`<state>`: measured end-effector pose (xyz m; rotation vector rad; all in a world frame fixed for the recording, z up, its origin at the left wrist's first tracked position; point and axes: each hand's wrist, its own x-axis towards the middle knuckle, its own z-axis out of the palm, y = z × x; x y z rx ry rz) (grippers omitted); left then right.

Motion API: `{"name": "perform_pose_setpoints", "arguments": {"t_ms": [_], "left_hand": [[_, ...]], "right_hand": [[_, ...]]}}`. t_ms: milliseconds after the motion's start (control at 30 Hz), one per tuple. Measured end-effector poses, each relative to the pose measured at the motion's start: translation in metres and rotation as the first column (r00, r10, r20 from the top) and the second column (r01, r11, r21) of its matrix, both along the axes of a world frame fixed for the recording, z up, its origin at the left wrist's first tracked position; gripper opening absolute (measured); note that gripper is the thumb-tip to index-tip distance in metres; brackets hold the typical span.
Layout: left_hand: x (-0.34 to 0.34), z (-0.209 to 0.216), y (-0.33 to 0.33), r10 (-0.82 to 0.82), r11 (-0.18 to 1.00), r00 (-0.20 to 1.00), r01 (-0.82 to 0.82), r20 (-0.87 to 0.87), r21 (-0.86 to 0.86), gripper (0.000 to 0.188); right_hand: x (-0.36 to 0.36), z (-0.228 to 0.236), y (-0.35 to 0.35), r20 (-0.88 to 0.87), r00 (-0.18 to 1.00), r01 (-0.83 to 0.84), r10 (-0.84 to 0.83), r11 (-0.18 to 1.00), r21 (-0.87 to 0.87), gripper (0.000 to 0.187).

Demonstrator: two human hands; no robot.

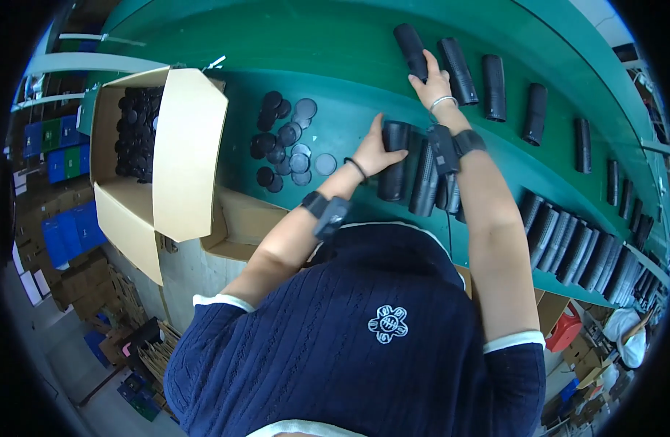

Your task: The person fits caps onto cylinders by hand and places the assembled units onto a conveyor belt. After repeating this, the person moves to a cardboard box, removes newspaper, and stacks the cylinders inside.

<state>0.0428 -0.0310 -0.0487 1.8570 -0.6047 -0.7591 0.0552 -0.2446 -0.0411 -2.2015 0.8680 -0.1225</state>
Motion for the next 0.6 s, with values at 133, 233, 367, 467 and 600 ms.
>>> {"name": "perform_pose_setpoints", "arguments": {"t_ms": [133, 233, 367, 467, 600], "left_hand": [[0.010, 0.047, 0.025, -0.262, 0.933, 0.909, 0.153, -0.325, -0.326, 0.080], [0.011, 0.055, 0.045, -0.234, 0.922, 0.913, 0.099, -0.334, -0.374, 0.075], [0.009, 0.060, 0.058, -0.220, 0.895, 0.878, 0.009, -0.424, -0.445, 0.062], [0.010, 0.065, 0.060, -0.195, 0.910, 0.823, -0.052, -0.534, -0.412, 0.053], [0.010, 0.063, 0.061, -0.221, 0.898, 0.850, -0.013, -0.478, -0.440, 0.052]], "right_hand": [[-0.010, -0.019, -0.013, -0.144, 0.989, -0.065, 0.012, 0.927, -0.370, 0.078], [-0.021, 0.006, 0.005, 0.116, 0.981, -0.105, 0.154, 0.931, -0.349, 0.044], [-0.065, 0.071, 0.068, 0.248, 0.967, -0.256, 0.061, 0.260, 0.931, 0.024], [-0.086, 0.079, 0.096, 0.249, 0.968, -0.236, -0.020, 0.248, 0.939, 0.023], [-0.095, 0.072, 0.105, 0.283, 0.959, -0.267, -0.026, 0.255, 0.929, 0.028]]}}
